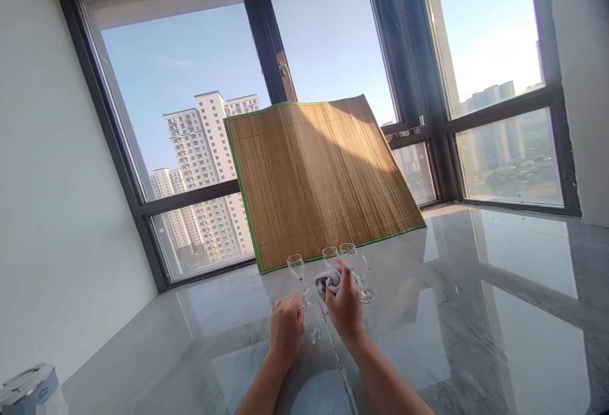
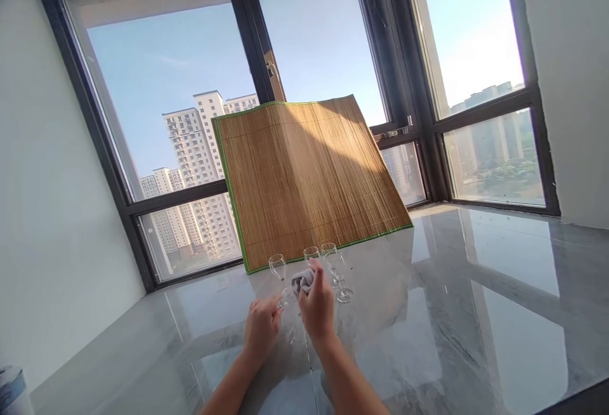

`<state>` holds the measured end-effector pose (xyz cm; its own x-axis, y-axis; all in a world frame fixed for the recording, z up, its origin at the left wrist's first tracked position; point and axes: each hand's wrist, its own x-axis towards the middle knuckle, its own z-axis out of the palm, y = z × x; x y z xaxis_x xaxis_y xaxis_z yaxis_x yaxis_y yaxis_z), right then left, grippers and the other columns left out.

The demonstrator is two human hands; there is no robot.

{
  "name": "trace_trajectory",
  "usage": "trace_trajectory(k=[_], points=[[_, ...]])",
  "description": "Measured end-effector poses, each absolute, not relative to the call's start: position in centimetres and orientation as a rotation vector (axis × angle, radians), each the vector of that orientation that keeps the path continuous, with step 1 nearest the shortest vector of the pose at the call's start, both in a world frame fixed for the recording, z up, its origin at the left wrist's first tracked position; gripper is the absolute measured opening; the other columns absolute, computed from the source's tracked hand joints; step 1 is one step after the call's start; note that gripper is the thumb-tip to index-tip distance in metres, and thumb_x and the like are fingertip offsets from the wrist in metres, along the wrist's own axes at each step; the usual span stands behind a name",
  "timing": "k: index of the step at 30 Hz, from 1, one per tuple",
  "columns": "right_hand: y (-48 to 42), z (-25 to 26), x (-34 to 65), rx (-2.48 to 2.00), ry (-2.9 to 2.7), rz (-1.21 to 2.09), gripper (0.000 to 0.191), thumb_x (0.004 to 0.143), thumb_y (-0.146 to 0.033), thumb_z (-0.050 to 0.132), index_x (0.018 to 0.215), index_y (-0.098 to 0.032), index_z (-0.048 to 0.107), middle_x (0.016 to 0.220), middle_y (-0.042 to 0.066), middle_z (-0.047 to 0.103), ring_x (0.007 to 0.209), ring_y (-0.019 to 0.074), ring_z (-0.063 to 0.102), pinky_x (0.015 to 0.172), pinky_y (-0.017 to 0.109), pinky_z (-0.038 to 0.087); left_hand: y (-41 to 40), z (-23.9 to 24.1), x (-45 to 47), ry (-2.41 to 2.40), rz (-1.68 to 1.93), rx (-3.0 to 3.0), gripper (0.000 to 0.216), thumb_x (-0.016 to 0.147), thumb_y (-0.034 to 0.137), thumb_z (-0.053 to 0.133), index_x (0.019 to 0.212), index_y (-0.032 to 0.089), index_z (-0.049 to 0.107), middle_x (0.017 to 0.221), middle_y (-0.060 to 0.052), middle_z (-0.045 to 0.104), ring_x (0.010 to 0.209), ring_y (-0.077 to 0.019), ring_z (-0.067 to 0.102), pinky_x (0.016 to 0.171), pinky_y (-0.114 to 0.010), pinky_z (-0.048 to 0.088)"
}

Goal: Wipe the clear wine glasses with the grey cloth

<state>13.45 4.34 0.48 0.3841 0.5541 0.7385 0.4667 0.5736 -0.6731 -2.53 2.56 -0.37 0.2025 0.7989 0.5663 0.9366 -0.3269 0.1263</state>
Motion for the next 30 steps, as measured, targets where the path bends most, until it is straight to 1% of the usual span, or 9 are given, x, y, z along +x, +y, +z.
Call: trace_trajectory(k=[4,6,12,17,19,23,25,27,30], points=[[4.4,0.6,13.6,-1.060,-1.135,0.123,0.047,0.081,-0.017,0.045,0.128,-0.023,0.045,0.119,0.011,0.067,0.104,0.0244,0.065,0.086,0.035,0.050,2.7,-0.7,-2.7,-1.655,-0.851,-2.273,0.028,0.084,0.010,0.050,0.098,0.021,0.071,0.079,-0.003,0.069,0.080,-0.0214,0.064,0.081,-0.033,0.043],[4.6,0.5,13.7,-1.113,-1.182,0.168,0.046,0.080,-0.015,0.044,0.125,-0.022,0.047,0.117,0.011,0.068,0.101,0.0240,0.066,0.082,0.033,0.048,2.9,-0.8,-2.9,-1.650,-0.922,-2.281,0.030,0.085,0.011,0.049,0.103,0.022,0.071,0.083,-0.004,0.072,0.083,-0.0215,0.065,0.082,-0.033,0.043],[4.8,0.7,14.3,-1.188,-1.529,0.515,0.042,0.070,-0.013,0.048,0.111,-0.021,0.055,0.080,0.001,0.066,0.068,0.0185,0.059,0.064,0.026,0.039,3.0,-0.8,-3.6,-1.665,-0.983,-2.249,0.037,0.087,0.012,0.044,0.111,0.022,0.070,0.100,-0.007,0.075,0.096,-0.0240,0.068,0.085,-0.034,0.046],[4.3,0.8,14.1,-1.022,-1.630,0.738,0.035,0.085,-0.029,0.041,0.114,-0.022,0.058,0.088,0.003,0.065,0.086,0.0211,0.060,0.077,0.030,0.043,2.7,-0.5,-3.6,-1.729,-0.914,-2.184,0.040,0.086,0.011,0.042,0.110,0.023,0.071,0.098,-0.006,0.074,0.094,-0.0244,0.068,0.085,-0.034,0.046],[4.3,0.6,13.8,-1.004,-1.656,0.764,0.037,0.084,-0.028,0.042,0.117,-0.021,0.057,0.092,0.004,0.064,0.091,0.0220,0.060,0.081,0.032,0.045,2.5,-0.4,-3.5,-1.768,-0.898,-2.159,0.040,0.086,0.011,0.043,0.111,0.024,0.071,0.099,-0.006,0.074,0.096,-0.0245,0.067,0.086,-0.035,0.045],[4.8,-0.2,13.2,-0.990,-1.682,0.611,0.057,0.072,-0.016,0.050,0.129,-0.019,0.047,0.101,0.006,0.061,0.097,0.0222,0.059,0.090,0.036,0.047,2.4,-0.3,-3.4,-1.853,-0.901,-2.115,0.038,0.086,0.010,0.047,0.112,0.024,0.071,0.100,-0.005,0.074,0.098,-0.0234,0.067,0.087,-0.033,0.045],[5.1,-0.7,12.9,-0.938,-1.617,0.442,0.064,0.073,-0.013,0.049,0.136,-0.020,0.038,0.112,0.009,0.057,0.103,0.0220,0.057,0.095,0.039,0.046,2.5,-0.3,-3.3,-1.899,-0.893,-2.099,0.034,0.088,0.012,0.049,0.112,0.024,0.071,0.099,-0.005,0.074,0.099,-0.0232,0.068,0.085,-0.032,0.045],[5.3,-0.9,12.6,-0.899,-1.549,0.304,0.064,0.076,-0.012,0.048,0.138,-0.022,0.034,0.118,0.010,0.055,0.105,0.0223,0.057,0.096,0.041,0.047,2.5,-0.2,-3.2,-1.936,-0.879,-2.097,0.031,0.090,0.014,0.051,0.112,0.024,0.070,0.101,-0.006,0.074,0.099,-0.0233,0.068,0.084,-0.031,0.045],[5.0,-0.7,12.6,-0.926,-1.531,0.241,0.057,0.077,-0.010,0.048,0.132,-0.023,0.040,0.109,0.009,0.059,0.102,0.0231,0.059,0.093,0.041,0.049,2.5,-0.2,-3.0,-1.975,-0.871,-2.102,0.031,0.090,0.014,0.051,0.113,0.024,0.070,0.106,-0.006,0.074,0.102,-0.0233,0.068,0.083,-0.030,0.044]])
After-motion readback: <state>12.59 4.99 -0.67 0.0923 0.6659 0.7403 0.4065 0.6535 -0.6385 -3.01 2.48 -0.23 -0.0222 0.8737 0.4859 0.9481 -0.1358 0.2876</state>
